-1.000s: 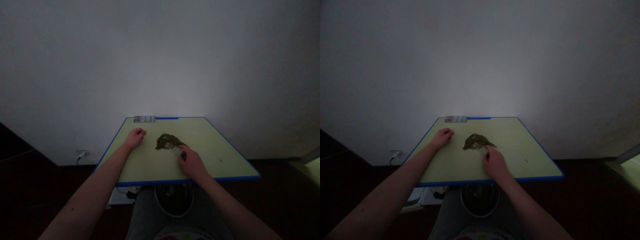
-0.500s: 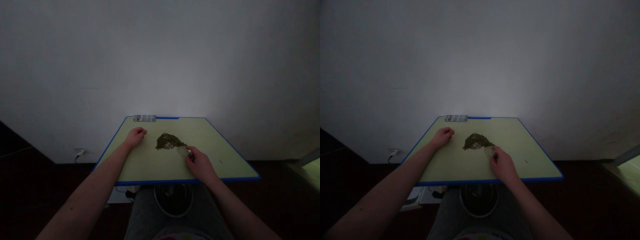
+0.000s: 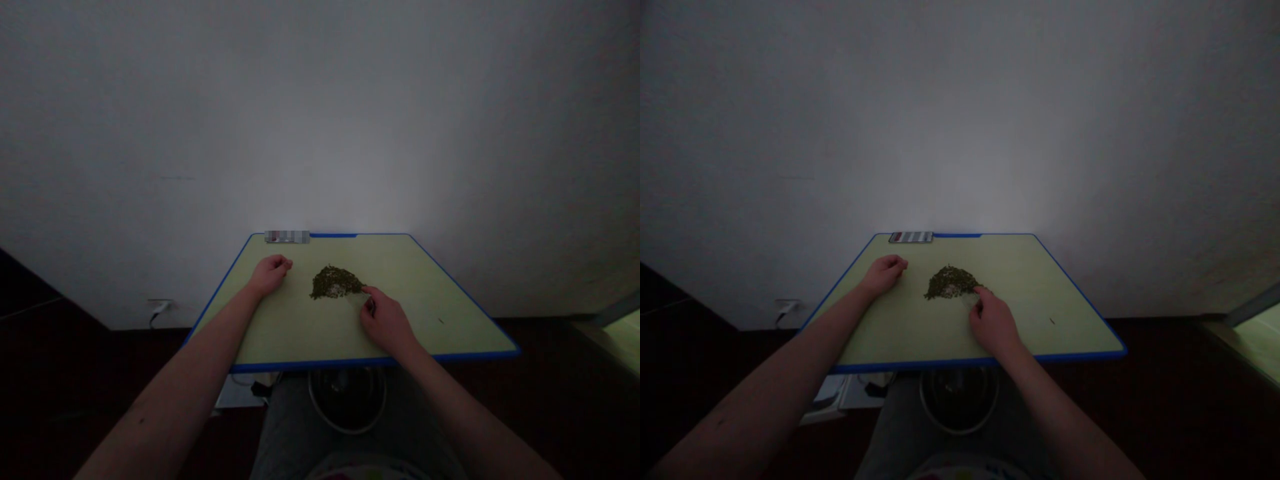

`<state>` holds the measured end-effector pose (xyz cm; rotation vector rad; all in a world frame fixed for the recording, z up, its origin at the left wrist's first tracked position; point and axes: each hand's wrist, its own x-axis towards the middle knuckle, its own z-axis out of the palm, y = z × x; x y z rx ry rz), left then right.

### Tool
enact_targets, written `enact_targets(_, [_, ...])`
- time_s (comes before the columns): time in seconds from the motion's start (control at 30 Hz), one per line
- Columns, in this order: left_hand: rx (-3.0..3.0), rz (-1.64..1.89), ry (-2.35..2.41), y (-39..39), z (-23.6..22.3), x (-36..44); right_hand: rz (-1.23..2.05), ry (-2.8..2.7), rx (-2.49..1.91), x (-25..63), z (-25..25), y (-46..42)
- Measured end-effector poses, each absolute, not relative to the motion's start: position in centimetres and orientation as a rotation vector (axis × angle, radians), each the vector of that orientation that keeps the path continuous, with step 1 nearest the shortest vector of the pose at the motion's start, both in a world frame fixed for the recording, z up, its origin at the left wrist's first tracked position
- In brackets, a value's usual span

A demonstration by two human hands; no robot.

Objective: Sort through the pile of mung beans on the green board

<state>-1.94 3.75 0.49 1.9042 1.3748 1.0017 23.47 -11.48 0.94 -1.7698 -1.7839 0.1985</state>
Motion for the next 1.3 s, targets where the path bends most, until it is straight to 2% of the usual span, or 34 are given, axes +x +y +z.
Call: enact_targets(1.3, [1.961, 1.01, 1.375, 3.8, 0.4, -2.1, 0.208, -1.782, -1.757, 25.1, 0.7, -10.7])
